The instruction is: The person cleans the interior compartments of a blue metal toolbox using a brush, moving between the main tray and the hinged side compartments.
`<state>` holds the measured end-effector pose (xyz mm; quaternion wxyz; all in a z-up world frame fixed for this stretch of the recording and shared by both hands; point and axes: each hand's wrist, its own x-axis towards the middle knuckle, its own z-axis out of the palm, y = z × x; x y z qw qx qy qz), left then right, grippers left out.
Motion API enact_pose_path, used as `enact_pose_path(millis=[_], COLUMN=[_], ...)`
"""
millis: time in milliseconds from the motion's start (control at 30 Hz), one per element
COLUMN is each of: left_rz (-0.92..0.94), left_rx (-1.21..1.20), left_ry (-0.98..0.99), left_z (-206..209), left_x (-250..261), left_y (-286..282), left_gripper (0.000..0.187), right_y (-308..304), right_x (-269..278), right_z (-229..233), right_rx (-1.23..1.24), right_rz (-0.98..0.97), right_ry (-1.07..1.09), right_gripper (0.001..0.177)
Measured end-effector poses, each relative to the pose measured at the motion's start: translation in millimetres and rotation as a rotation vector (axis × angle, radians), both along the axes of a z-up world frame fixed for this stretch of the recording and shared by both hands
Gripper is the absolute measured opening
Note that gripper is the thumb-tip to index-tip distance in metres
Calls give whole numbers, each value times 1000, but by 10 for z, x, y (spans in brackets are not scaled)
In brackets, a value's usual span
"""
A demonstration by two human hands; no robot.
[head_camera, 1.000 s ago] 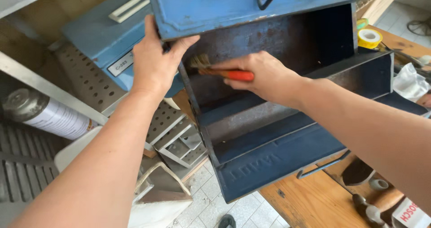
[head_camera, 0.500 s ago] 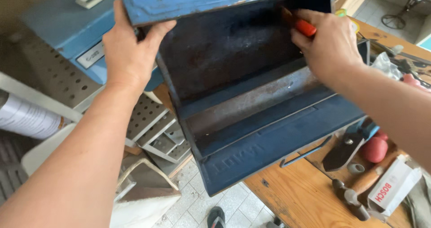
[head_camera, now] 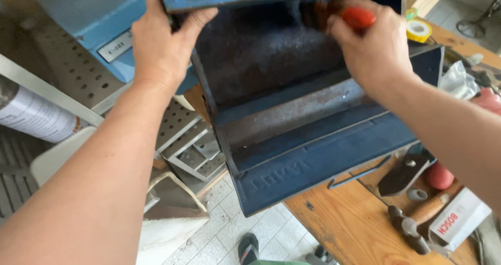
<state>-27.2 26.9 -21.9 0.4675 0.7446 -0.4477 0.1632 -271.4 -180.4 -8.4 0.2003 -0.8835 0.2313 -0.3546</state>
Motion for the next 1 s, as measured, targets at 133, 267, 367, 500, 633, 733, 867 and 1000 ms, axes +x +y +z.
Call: enact_pose_path(millis=[133, 267, 367, 500, 633, 733, 867, 1000], left_rz=[-9, 45, 49, 32, 61, 159, 79, 117], left_rx=[-37, 23, 36, 4, 3, 78, -45, -1], left_ry=[-28, -44, -69, 61, 35, 124, -36, 24], left_z=[-51, -98, -54, -40, -73, -138, -163, -126], left_x=[76, 136, 93, 6, -35, -38, -58, -86], left_y=[-8, -16, -55, -10, -29, -40, -45, -71], left_gripper=[70, 71, 72, 76, 85, 83, 79, 80], right_y=[90, 409, 240, -143, -497, -644, -450, -230], right_x=[264, 437, 279, -24, -148, -64, 131, 150], right_z=[-78, -105, 54, 23, -248, -296, -118, -56], right_rx=[64, 89, 133, -63, -136, -89, 14, 147], right_rz=[97, 282, 207, 18, -136, -248, -195, -108], right_ry=[63, 328, 456, 285, 295, 604, 782, 757], right_gripper=[29, 40, 38, 34, 35, 38, 44, 48])
